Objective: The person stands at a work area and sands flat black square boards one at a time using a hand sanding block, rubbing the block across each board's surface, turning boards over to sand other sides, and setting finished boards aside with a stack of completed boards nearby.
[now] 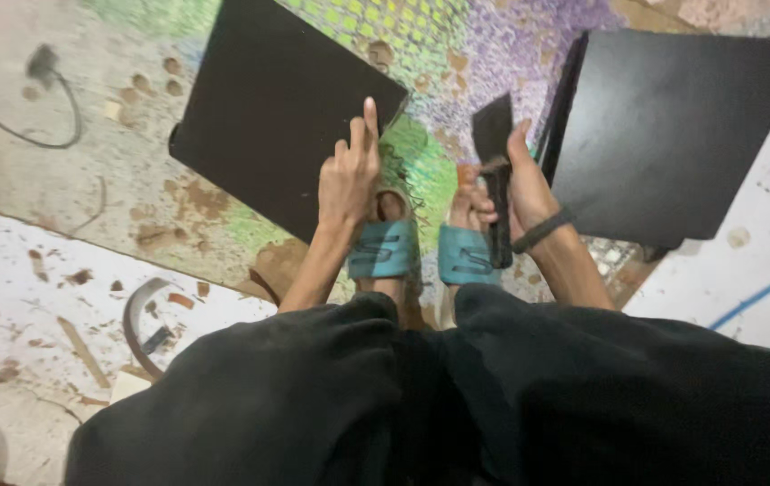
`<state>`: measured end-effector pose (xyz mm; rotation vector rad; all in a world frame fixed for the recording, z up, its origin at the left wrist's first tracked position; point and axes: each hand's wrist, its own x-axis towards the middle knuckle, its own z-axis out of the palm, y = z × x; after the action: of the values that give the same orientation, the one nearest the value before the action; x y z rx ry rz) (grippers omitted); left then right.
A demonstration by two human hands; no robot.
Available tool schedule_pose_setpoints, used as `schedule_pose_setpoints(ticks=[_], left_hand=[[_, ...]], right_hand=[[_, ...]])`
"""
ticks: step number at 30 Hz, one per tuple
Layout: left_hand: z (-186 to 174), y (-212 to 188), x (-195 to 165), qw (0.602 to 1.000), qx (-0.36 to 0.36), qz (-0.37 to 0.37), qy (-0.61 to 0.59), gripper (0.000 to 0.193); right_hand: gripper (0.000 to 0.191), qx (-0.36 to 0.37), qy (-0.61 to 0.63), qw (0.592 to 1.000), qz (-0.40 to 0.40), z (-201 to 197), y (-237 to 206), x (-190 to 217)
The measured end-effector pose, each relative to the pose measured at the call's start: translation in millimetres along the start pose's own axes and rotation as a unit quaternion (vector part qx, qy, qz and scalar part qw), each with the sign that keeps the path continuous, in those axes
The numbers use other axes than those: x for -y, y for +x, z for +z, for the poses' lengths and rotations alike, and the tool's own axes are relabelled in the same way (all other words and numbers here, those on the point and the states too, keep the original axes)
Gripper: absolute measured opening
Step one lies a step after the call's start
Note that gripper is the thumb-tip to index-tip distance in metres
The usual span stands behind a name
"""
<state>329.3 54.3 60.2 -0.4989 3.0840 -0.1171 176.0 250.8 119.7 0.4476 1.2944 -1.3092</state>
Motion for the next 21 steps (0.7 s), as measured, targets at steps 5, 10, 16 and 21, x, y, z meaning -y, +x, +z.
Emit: schedule_pose_setpoints(ticks=[5, 10, 16, 21], left_hand=[[8.3, 12.0, 7.5, 0.986, 0.040, 0.000, -0.159, 0.061], [10.9, 41.2, 41.0, 0.981, -0.001, 0.029, -0.193, 0.070], [21.9, 52.4, 52.3, 0.975, 0.037, 0.075, -0.206, 0.062], [28.0, 49.5, 52.8, 0.966, 0.068, 0.072, -0.240, 0.059]], right_hand=[[0.080, 0.086, 0.087, 0.988, 0.096, 28.5, 3.8, 13.2], [0.055, 0.091, 0.151, 0.984, 0.027, 59.4, 31.5, 13.8], [0.055, 0.041, 0.189, 0.980, 0.051, 73.7, 41.8, 16.9], [0.056, -0.052, 0.192, 0.975, 0.102, 84.1, 48.4, 28.0]])
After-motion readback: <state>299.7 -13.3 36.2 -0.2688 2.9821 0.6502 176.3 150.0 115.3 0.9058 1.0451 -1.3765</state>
